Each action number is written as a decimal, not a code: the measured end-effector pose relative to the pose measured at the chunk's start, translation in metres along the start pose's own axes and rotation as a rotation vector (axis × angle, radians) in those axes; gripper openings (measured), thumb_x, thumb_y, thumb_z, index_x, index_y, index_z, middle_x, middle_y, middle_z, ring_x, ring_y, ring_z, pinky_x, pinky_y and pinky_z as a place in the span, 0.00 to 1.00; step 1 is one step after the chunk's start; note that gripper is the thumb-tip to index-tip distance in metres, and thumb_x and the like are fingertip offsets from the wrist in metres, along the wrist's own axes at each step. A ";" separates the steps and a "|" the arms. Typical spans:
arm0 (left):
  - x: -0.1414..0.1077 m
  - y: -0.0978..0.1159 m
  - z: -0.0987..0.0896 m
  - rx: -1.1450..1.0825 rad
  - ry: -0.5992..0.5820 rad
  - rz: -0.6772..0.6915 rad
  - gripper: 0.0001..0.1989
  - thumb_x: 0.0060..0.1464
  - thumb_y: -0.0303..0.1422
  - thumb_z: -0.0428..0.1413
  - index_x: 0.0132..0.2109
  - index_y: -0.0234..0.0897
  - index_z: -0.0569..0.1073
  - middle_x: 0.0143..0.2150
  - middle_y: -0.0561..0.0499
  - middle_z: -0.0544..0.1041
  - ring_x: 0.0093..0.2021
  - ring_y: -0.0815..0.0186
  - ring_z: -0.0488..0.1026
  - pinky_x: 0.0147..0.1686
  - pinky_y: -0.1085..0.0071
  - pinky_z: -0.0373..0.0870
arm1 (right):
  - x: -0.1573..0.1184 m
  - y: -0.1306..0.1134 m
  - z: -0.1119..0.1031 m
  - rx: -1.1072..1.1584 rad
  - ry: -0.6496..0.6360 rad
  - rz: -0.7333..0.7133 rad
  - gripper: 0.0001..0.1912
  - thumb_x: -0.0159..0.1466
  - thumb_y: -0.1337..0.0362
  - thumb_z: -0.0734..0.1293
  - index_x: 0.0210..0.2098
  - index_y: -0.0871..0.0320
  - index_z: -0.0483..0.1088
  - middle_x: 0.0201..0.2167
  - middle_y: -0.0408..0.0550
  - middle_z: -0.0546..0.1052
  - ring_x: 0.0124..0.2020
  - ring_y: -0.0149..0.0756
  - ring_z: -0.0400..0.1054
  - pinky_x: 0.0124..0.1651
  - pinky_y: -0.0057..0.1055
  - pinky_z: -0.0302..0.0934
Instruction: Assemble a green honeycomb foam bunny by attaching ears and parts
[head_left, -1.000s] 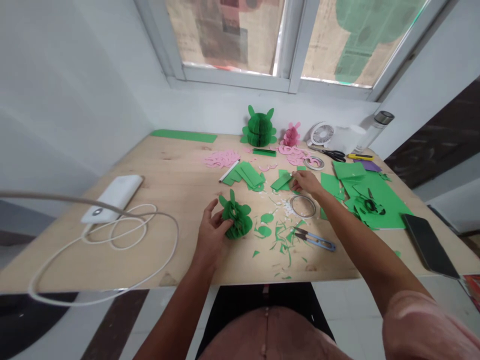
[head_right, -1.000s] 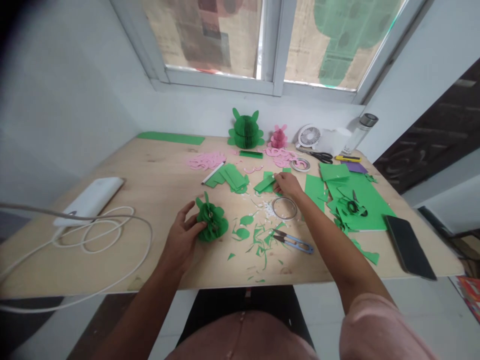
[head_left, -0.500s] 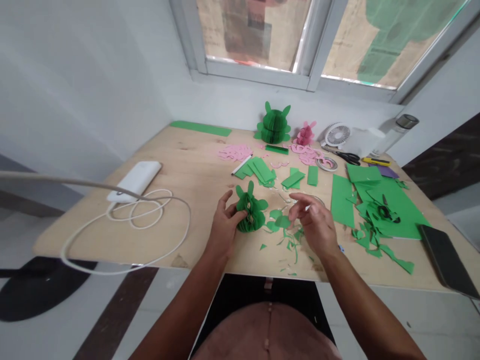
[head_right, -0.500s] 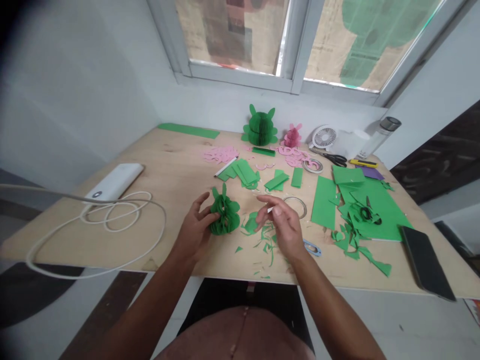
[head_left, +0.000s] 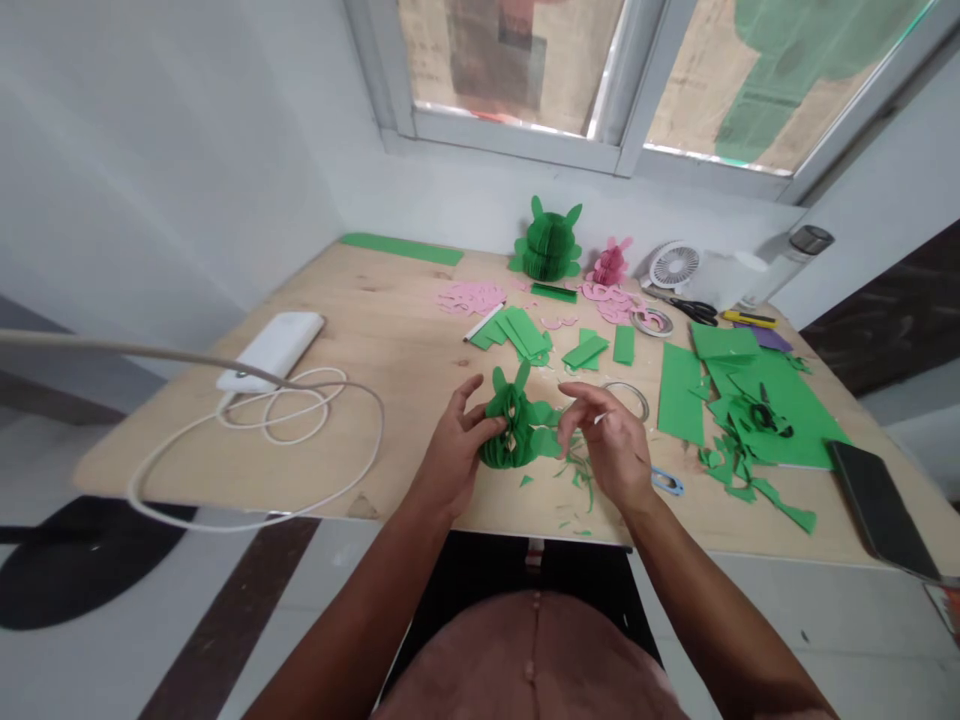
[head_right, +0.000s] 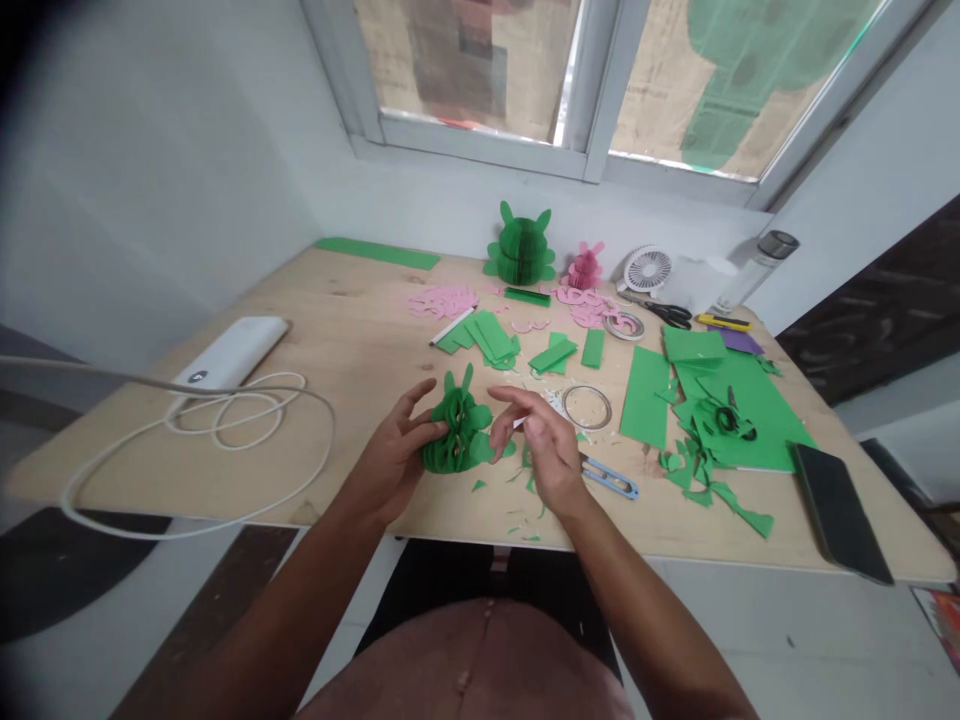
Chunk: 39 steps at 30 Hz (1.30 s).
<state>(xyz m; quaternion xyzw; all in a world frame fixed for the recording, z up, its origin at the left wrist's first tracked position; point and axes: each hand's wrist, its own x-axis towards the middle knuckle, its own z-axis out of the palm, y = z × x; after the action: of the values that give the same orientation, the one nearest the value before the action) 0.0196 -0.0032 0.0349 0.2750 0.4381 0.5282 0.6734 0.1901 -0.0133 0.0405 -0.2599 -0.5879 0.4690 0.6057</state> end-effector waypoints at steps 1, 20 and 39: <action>0.000 0.000 0.000 -0.002 -0.004 -0.005 0.41 0.38 0.27 0.63 0.61 0.39 0.59 0.39 0.50 0.77 0.36 0.64 0.73 0.38 0.68 0.65 | 0.000 0.000 -0.001 -0.015 -0.001 -0.006 0.20 0.67 0.53 0.58 0.51 0.57 0.71 0.24 0.46 0.72 0.25 0.35 0.67 0.26 0.31 0.64; 0.002 0.001 0.000 0.017 0.013 0.014 0.42 0.38 0.27 0.63 0.61 0.39 0.59 0.39 0.49 0.76 0.35 0.64 0.72 0.37 0.68 0.66 | -0.005 -0.012 -0.007 -0.416 -0.163 -0.060 0.21 0.70 0.54 0.54 0.56 0.55 0.65 0.28 0.46 0.72 0.27 0.34 0.67 0.33 0.33 0.65; -0.001 0.005 0.007 0.132 0.011 0.049 0.41 0.39 0.30 0.63 0.62 0.40 0.59 0.40 0.48 0.76 0.40 0.61 0.74 0.41 0.65 0.66 | -0.010 -0.006 -0.010 -0.446 -0.164 -0.038 0.23 0.69 0.53 0.54 0.61 0.54 0.59 0.29 0.46 0.71 0.28 0.34 0.68 0.32 0.33 0.67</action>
<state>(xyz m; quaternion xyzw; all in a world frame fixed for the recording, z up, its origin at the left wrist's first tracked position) 0.0231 -0.0021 0.0423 0.3266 0.4690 0.5161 0.6380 0.2020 -0.0219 0.0394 -0.3371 -0.7291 0.3356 0.4922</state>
